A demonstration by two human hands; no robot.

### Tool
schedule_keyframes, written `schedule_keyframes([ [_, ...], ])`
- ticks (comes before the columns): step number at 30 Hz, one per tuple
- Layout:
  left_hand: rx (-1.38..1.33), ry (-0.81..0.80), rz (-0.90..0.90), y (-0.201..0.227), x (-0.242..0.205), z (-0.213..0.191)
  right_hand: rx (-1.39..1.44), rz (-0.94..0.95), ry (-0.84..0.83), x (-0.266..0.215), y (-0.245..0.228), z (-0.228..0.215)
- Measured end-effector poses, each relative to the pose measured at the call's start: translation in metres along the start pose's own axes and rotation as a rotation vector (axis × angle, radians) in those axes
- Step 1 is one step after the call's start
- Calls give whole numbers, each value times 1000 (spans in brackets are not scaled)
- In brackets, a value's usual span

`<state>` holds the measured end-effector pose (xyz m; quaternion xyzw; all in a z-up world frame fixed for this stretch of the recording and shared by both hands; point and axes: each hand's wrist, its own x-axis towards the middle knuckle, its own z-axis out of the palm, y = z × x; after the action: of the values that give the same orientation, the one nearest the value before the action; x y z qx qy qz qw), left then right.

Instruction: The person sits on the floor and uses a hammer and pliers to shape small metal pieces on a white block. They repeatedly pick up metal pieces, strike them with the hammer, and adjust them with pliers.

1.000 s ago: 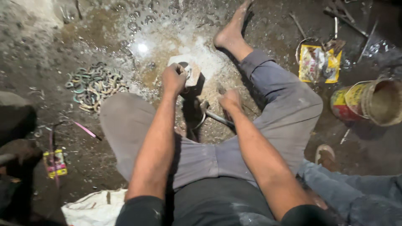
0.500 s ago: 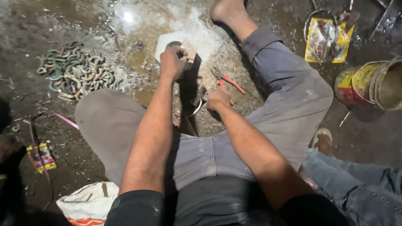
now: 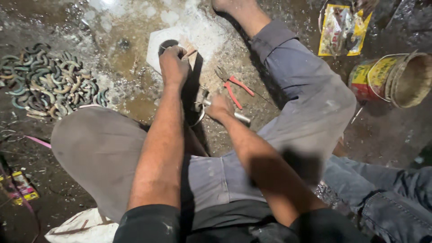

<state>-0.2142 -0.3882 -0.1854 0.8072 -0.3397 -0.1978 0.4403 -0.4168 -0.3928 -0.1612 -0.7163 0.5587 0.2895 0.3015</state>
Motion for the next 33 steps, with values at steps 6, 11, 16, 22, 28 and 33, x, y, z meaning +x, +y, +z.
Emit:
schedule_keyframes([
  [6,-81,-43,-95,2,-7,-4,418,-74,191,-3,-23,-28],
  [11,-28,3,-19,-2,-6,1,725,-368,403,7,-33,-55],
  [16,14,-7,-20,-6,-6,4,440,-206,396,20,-49,-56],
  [22,6,-23,-1,-6,-12,1,546,-398,347,27,-49,-49],
  [28,39,35,33,-6,-5,7,682,-176,390,4,-52,-87],
  [33,-15,32,-6,-2,-5,7,680,-361,407,-6,-55,-99],
])
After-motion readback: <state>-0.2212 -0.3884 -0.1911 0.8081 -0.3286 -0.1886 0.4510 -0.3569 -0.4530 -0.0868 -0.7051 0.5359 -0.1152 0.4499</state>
